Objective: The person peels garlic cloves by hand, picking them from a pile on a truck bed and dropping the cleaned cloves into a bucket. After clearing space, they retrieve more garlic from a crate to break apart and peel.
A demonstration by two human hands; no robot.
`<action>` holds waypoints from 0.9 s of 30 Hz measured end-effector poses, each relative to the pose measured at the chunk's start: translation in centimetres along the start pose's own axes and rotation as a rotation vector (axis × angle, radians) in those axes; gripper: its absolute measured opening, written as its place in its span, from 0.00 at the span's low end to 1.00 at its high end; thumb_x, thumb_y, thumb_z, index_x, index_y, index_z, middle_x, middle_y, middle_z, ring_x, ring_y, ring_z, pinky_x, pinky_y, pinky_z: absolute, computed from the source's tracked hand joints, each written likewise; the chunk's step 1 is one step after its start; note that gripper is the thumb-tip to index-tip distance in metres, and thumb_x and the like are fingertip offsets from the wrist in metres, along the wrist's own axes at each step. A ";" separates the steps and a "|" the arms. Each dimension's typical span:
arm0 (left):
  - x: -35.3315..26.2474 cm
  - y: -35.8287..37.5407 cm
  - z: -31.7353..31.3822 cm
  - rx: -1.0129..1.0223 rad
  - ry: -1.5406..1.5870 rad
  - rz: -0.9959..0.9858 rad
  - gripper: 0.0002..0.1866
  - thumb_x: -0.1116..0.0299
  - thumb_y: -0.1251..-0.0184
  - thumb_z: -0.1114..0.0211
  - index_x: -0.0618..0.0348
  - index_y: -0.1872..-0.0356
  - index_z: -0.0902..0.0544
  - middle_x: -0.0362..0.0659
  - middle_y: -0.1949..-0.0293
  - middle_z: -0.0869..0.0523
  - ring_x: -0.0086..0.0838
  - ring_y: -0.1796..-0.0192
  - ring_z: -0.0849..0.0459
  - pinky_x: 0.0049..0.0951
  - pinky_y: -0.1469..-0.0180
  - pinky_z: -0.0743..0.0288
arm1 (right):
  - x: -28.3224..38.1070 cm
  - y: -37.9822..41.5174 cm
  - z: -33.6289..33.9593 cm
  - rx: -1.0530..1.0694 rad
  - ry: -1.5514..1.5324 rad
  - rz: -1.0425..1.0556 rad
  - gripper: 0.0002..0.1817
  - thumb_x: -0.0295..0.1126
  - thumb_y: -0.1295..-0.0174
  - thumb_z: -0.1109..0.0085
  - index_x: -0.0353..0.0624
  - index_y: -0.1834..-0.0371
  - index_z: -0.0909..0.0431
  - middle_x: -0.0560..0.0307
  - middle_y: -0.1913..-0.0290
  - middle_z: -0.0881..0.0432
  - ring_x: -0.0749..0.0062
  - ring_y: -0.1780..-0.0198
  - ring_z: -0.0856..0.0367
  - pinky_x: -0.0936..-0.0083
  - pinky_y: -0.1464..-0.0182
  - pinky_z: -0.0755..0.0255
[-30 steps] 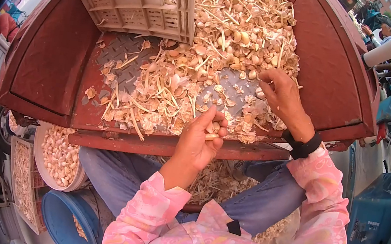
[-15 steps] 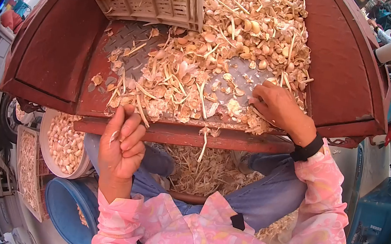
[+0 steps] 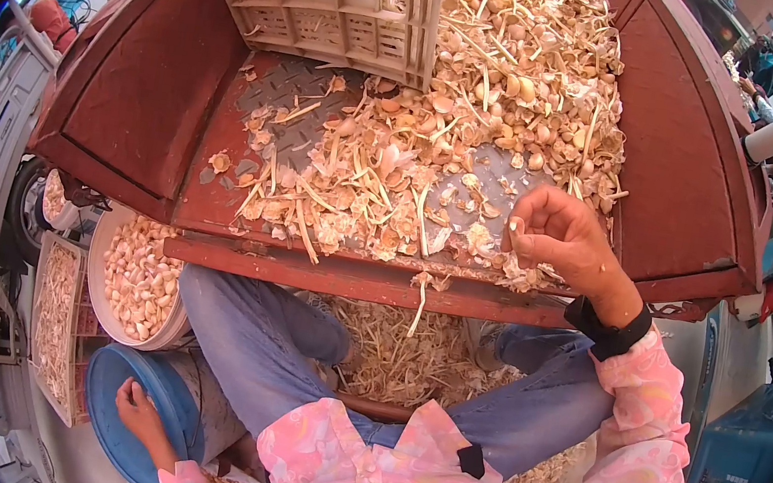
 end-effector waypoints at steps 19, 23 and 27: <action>-39.8 15.5 -13.3 0.597 0.291 -1.187 0.27 0.67 0.49 0.32 0.58 0.45 0.26 0.50 0.36 0.35 0.48 0.38 0.35 0.45 0.40 0.40 | 13.9 9.2 -11.3 0.553 -0.108 0.629 0.08 0.18 0.50 0.37 0.28 0.65 0.19 0.44 0.70 0.20 0.66 0.77 0.21 0.79 0.78 0.27; -39.0 16.2 -12.0 0.727 0.345 -1.227 0.25 0.67 0.48 0.32 0.54 0.45 0.25 0.50 0.37 0.32 0.47 0.38 0.34 0.45 0.40 0.39 | 14.1 9.3 -11.6 0.562 -0.093 0.676 0.08 0.18 0.49 0.37 0.28 0.65 0.19 0.43 0.70 0.20 0.65 0.78 0.21 0.80 0.79 0.28; -40.0 15.0 -8.9 0.808 0.410 -1.242 0.18 0.69 0.42 0.35 0.58 0.50 0.22 0.50 0.47 0.22 0.42 0.45 0.25 0.42 0.44 0.34 | 13.5 9.5 -11.5 0.567 -0.086 0.678 0.07 0.20 0.47 0.38 0.29 0.65 0.18 0.42 0.69 0.19 0.65 0.79 0.21 0.81 0.79 0.28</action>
Point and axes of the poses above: each hand's wrist, its own y-axis away from the middle knuckle, its own z-axis out of the back of the hand, x = y × z, the point moved 6 cm from there along -y, towards the middle knuckle
